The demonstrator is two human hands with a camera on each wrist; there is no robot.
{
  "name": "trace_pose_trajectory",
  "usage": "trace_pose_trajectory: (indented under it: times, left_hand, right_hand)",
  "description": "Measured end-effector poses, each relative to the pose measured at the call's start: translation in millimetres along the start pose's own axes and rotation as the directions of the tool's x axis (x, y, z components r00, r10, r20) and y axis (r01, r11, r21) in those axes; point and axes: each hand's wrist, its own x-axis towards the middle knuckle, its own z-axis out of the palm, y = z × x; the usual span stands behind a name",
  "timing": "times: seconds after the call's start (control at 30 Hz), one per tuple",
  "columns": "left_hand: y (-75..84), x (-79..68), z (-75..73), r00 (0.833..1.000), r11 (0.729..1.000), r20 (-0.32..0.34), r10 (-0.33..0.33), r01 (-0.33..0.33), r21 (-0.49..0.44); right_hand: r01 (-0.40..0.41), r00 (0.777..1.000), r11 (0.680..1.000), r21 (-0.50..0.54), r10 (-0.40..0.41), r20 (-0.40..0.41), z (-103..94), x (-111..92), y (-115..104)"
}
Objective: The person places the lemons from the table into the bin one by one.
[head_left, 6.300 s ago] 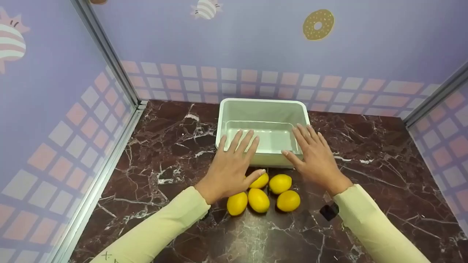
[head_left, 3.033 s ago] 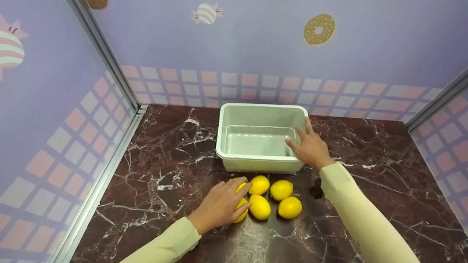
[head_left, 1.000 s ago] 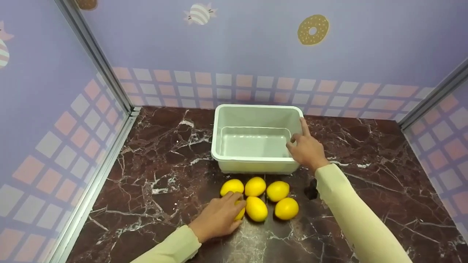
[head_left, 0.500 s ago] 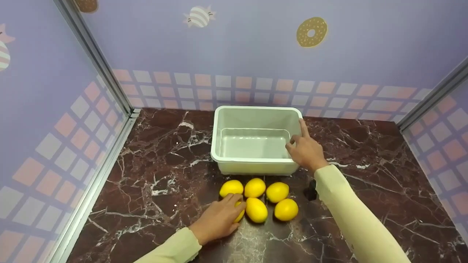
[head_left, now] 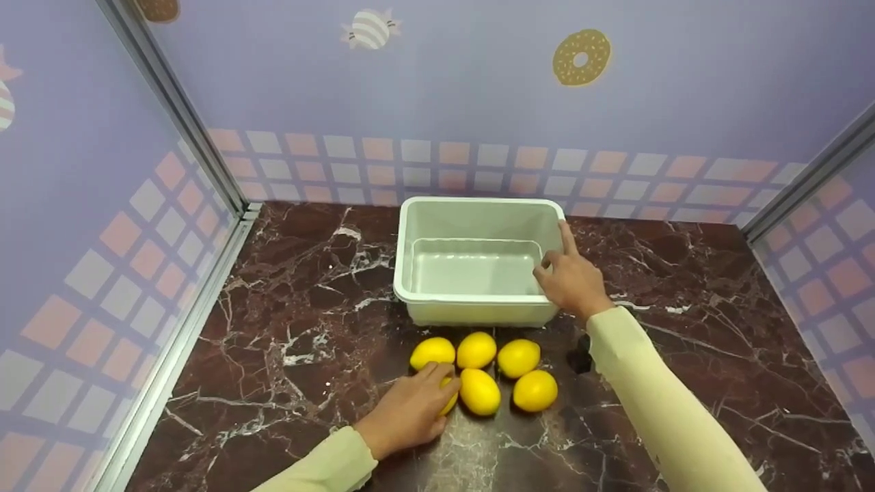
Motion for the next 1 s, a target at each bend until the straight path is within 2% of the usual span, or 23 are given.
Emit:
trace_pose_trajectory:
  times: [0.37,1.0]
  left_hand:
    - [1.0,0.4,-8.0,0.998,1.000,-0.058,0.015,-0.013,0.020]
    - [1.6,8.0,-32.5,0.989,0.998,-0.140,0.041,-0.034,0.052]
  right_hand:
    - [0.003,1.000,1.000,0.003,-0.003,0.002,-0.5,-1,-1]
    - [0.006,1.000,1.000,-0.013,-0.006,-0.009,2.0,0,0]
